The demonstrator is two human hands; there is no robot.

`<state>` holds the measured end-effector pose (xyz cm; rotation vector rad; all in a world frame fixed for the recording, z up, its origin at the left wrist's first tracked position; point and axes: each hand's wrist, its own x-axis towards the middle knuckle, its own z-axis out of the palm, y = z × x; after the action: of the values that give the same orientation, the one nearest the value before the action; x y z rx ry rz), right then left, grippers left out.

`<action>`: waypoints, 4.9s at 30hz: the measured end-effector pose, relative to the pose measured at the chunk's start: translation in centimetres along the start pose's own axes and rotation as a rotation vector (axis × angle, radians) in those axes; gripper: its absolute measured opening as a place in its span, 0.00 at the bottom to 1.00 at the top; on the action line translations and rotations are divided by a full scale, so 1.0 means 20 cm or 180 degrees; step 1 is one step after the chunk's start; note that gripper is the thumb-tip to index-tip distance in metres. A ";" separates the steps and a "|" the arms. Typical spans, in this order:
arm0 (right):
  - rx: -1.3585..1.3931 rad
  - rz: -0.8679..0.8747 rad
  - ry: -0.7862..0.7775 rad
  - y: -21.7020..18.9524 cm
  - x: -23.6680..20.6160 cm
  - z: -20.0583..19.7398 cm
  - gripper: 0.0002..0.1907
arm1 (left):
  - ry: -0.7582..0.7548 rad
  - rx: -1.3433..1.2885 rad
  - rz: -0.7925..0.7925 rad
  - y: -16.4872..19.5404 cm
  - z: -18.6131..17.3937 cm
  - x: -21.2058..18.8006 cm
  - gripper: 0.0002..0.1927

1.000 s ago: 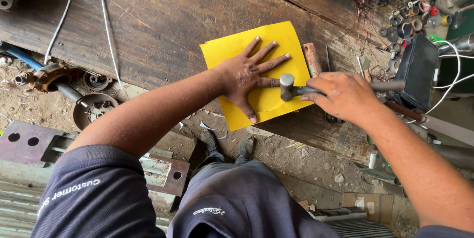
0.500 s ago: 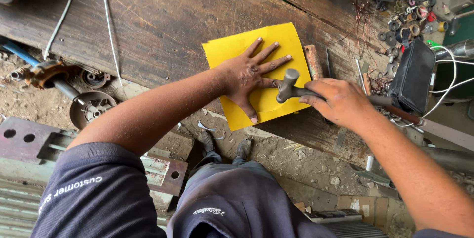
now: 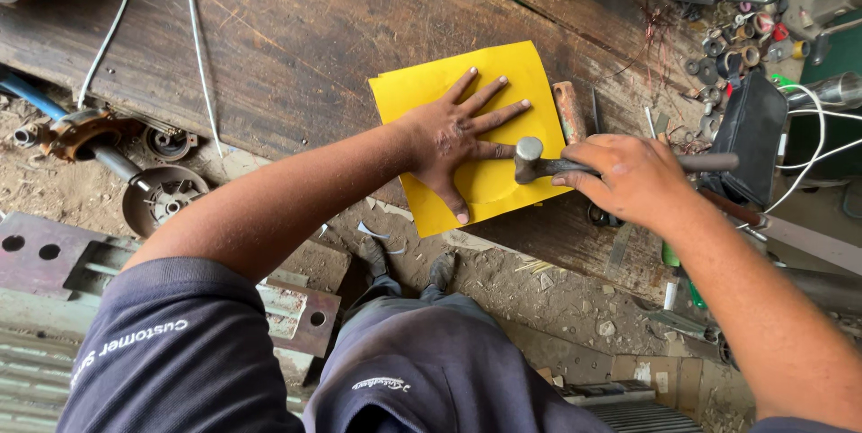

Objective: The person holds a sheet of yellow gasket paper over a motor end housing on the workbench and uses a hammer to press a circular outline into the paper. They then cut out the traced circle with scissors and press the cut paper disc into the motor housing opening to fit it as a gasket.

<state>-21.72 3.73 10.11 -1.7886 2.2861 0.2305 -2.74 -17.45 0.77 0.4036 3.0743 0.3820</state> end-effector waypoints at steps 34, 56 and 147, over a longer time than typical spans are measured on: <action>-0.0358 -0.0455 -0.0210 -0.04 0.08 -0.07 0.22 | 0.0238 -0.0128 0.0123 -0.01 0.03 0.01 0.64; 0.0128 -0.0234 -0.0752 -0.07 0.12 -0.04 0.23 | 0.0253 -0.0125 0.0110 -0.02 0.02 0.00 0.65; 0.1913 -0.0155 0.1884 -0.07 -0.07 0.53 0.13 | 0.0922 -0.0342 0.0206 -0.02 0.00 0.00 0.55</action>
<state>-19.09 7.54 0.41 -1.7073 2.2782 -1.0096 -2.85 -17.89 0.76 0.4847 3.3029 0.6602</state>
